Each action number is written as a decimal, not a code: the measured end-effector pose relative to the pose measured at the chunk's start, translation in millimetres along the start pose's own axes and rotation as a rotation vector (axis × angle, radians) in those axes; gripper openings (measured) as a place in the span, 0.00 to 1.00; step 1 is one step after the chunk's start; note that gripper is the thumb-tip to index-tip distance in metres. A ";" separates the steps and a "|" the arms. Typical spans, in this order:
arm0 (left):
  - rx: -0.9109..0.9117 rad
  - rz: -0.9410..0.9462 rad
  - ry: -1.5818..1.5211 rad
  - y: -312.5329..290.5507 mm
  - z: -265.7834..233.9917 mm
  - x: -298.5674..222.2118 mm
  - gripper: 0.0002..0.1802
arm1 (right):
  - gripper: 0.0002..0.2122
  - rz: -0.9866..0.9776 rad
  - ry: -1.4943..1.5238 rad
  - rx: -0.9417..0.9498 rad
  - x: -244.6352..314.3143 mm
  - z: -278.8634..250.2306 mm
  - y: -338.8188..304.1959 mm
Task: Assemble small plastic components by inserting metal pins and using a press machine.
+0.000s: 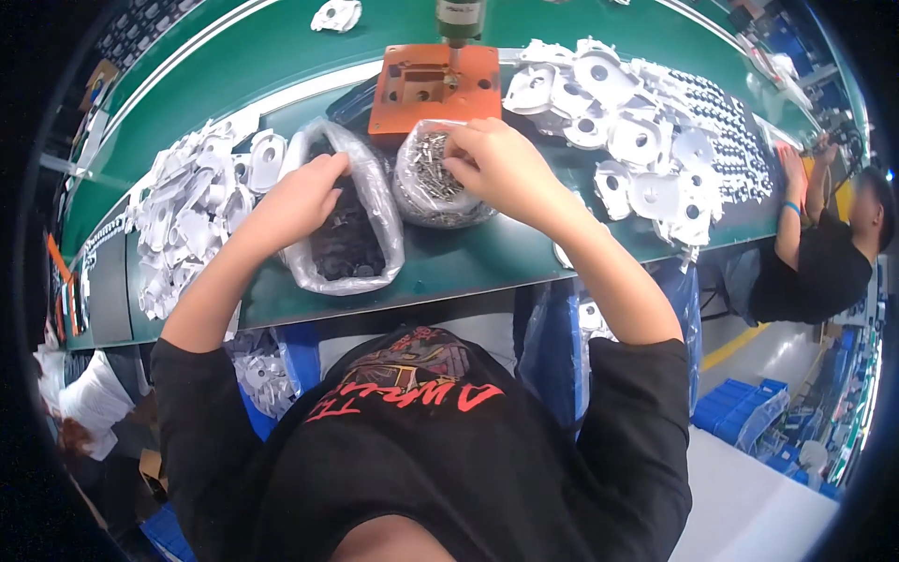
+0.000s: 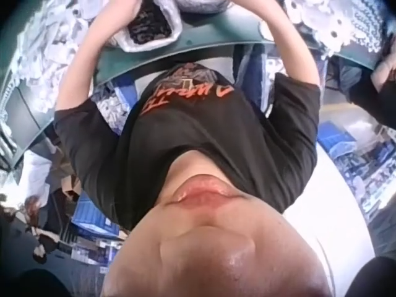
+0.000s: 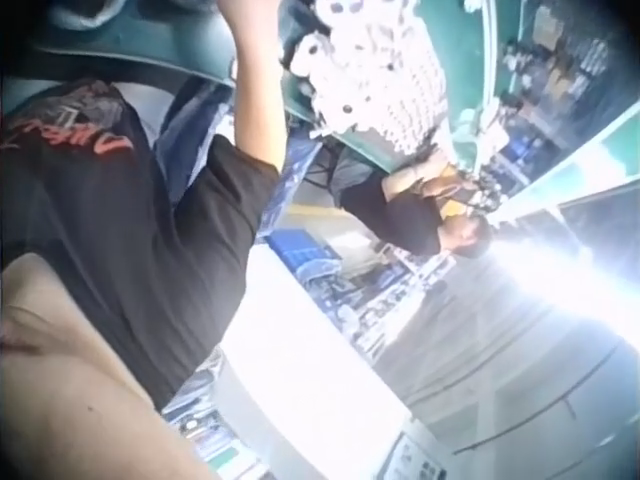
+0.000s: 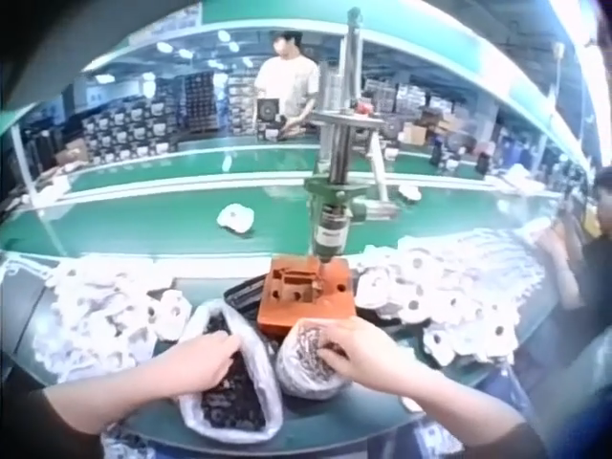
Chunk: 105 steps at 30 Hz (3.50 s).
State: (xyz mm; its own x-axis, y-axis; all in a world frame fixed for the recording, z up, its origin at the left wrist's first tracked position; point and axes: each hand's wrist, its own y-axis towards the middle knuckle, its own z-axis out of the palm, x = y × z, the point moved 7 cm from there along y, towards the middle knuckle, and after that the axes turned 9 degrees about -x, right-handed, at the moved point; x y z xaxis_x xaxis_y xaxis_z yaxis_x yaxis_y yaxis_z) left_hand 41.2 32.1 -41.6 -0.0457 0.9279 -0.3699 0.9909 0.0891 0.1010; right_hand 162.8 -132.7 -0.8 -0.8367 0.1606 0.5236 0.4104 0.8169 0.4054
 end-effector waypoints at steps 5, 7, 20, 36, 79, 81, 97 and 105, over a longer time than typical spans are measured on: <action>-0.131 -0.025 -0.038 -5.7 -18.5 3.9 0.15 | 0.12 0.038 0.014 -0.179 -6.8 -40.6 -29.5; -0.234 -0.142 -0.126 -13.5 -40.3 16.1 0.17 | 0.14 0.203 -0.025 -0.108 -21.9 -60.8 -58.9; -0.069 -0.271 0.273 -124.6 -55.2 95.3 0.24 | 0.27 0.533 -0.426 0.063 -49.8 -45.1 -175.0; -0.353 -0.333 0.611 -104.7 -88.0 119.1 0.29 | 0.28 0.540 -0.187 0.027 -48.4 -36.1 -150.0; -0.623 -0.012 -0.887 -66.3 -95.2 -24.5 0.17 | 0.25 0.407 1.034 -0.427 75.9 18.3 -52.5; -0.693 0.199 -0.982 -71.0 -92.1 -61.8 0.19 | 0.24 0.364 1.011 -0.320 95.8 23.1 -36.1; -0.721 0.132 -1.130 -69.9 -61.8 -63.0 0.17 | 0.29 0.301 0.887 -0.245 101.1 36.1 -43.5; -0.724 0.122 -1.329 -78.2 -60.8 -54.5 0.16 | 0.30 0.186 0.822 -0.183 101.8 41.0 -38.7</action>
State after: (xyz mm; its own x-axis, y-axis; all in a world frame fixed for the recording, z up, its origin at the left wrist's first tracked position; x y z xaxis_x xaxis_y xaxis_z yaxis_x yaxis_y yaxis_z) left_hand -41.5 -3.4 26.8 0.5651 -0.0122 -0.8249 0.6882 0.5584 0.4632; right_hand 46.9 -125.2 6.0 -0.2514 -0.2265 0.9410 0.6259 0.7035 0.3366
